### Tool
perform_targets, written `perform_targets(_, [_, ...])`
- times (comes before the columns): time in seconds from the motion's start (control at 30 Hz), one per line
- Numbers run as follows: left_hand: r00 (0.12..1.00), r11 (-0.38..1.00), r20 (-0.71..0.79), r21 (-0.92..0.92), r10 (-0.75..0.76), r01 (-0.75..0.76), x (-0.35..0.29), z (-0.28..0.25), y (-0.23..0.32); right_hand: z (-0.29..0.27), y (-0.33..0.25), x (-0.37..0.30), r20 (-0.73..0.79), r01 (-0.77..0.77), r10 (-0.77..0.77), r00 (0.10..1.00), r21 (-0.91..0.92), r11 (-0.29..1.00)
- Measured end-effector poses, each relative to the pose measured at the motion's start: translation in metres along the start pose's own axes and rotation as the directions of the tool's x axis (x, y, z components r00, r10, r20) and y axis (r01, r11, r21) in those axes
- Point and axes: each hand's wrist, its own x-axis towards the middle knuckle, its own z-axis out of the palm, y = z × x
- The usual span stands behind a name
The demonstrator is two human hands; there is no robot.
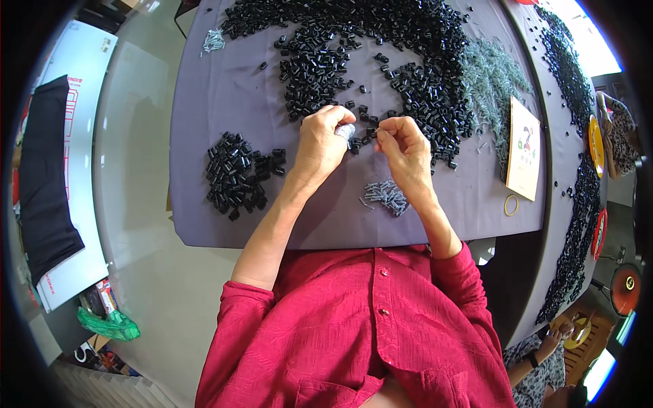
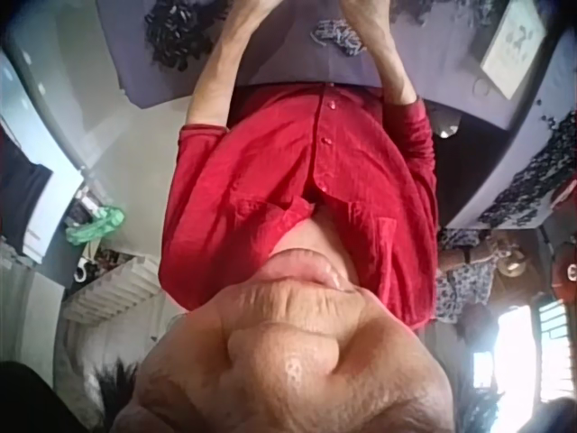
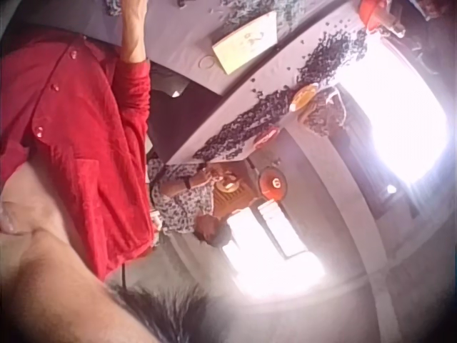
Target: Assembling small metal pins into black plastic cylindrical components at a table.
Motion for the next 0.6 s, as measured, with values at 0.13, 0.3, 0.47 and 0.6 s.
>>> perform_targets(0.13, [1.0,0.999,-0.003,0.028,-0.025,0.025,0.001,0.001,-0.001,-0.001,0.001,-0.001,0.008,-0.006,0.006,1.0,0.029,1.0])
perform_targets(0.3, [0.999,0.999,-0.011,-0.029,0.035,-0.036,-0.008,-0.003,0.019,-0.004,0.006,0.002,0.052,-0.069,0.056,0.997,0.326,0.943])
perform_targets(0.47, [0.933,0.588,0.266,-0.724,-0.243,0.359,-0.025,0.005,0.02,0.002,0.004,-0.004,0.084,-0.173,0.151,0.985,0.517,0.838])
perform_targets(0.6, [0.964,0.587,0.174,-0.766,-0.201,0.261,-0.031,0.01,0.016,0.006,0.002,-0.01,0.093,-0.177,0.151,0.984,0.535,0.826])
